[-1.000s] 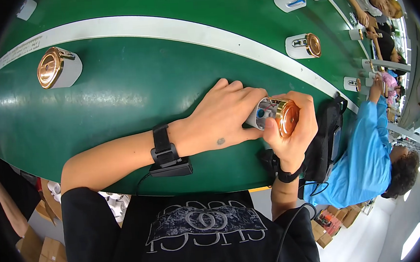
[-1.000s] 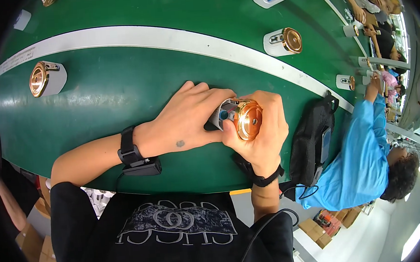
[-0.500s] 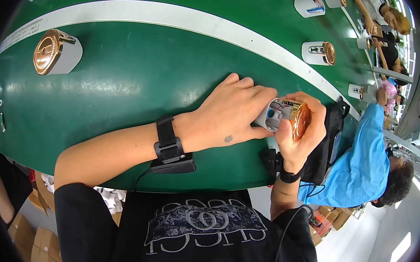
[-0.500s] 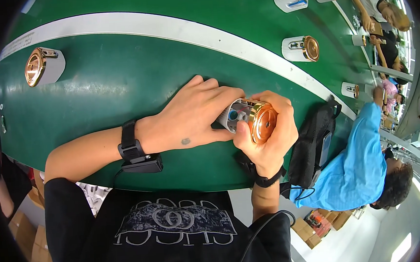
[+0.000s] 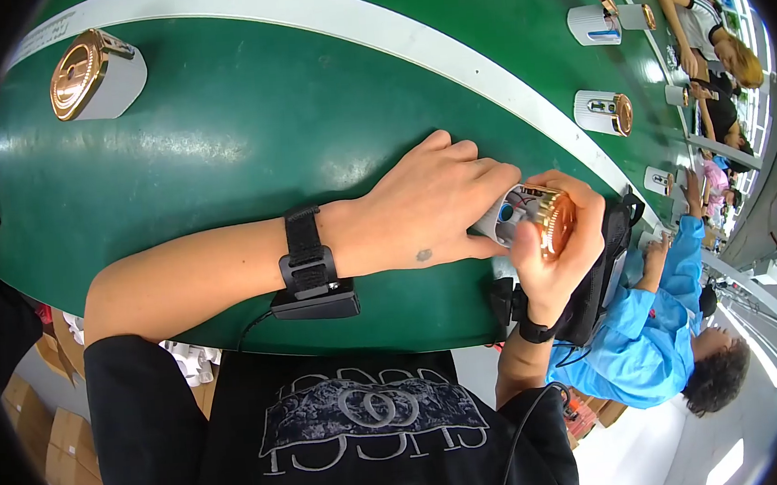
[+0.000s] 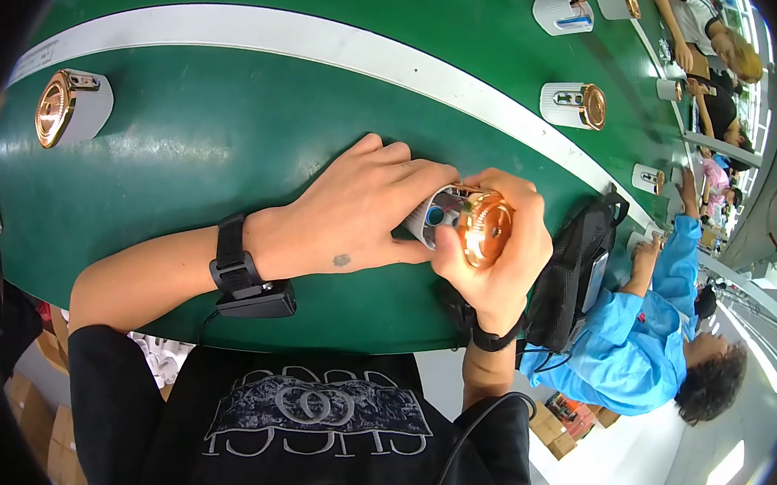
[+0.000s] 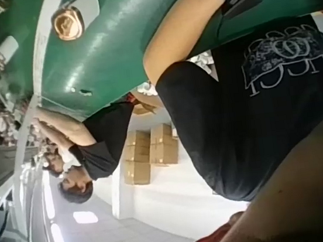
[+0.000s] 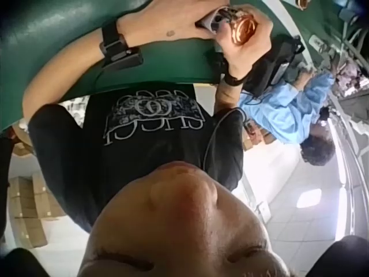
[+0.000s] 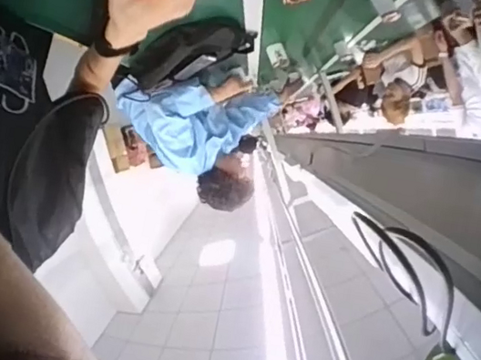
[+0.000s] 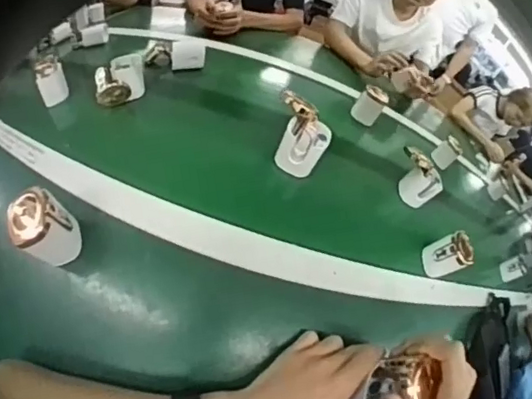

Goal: The person picks up a white container and a gold lid, aligns the internal wires, and presses the lid onto the container before placing it back on the conveyor belt. This assembly process is repeated for several more units along the green surface.

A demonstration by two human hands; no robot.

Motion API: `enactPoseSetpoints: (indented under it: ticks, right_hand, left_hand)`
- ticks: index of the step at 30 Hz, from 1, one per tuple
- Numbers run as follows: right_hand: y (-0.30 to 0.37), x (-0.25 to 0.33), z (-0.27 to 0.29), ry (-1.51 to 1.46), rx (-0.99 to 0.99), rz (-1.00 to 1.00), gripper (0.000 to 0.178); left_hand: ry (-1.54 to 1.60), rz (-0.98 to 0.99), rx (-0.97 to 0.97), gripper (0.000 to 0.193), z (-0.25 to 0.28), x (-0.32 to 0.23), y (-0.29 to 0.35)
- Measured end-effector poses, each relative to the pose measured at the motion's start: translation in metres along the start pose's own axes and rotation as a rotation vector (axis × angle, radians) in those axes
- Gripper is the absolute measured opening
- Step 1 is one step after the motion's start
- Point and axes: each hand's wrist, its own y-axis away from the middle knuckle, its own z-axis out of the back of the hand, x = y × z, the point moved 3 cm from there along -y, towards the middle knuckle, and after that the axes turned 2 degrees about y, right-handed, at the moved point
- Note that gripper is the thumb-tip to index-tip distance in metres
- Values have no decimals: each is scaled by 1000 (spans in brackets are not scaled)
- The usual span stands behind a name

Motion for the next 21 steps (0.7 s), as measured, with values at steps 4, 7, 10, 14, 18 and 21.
enactPoseSetpoints:
  ticks: [4, 7, 10, 14, 18, 21]
  right_hand:
    - [1, 1, -4, 2, 26, -48, 60]
    - [2, 3, -6, 5, 14, -68, 61]
    - [2, 4, -6, 26, 21, -71, 61]
    - [3, 2, -10, 59, 62, -52, 62]
    - [4, 0, -11, 49, 85, -43, 63]
    - [5, 0, -9, 43, 85, -43, 65]
  left_hand:
    - [-11, -6, -13, 63, -1, 1, 1]
    - [2, -5, -15, 63, -1, 2, 1]
    - [4, -3, -18, 62, -1, 2, 1]
    - [-7, 13, -14, 61, -2, 2, 2]
    - [-7, 31, -3, 61, -3, 3, 2]
    - [-5, 24, -19, 60, -2, 2, 1]
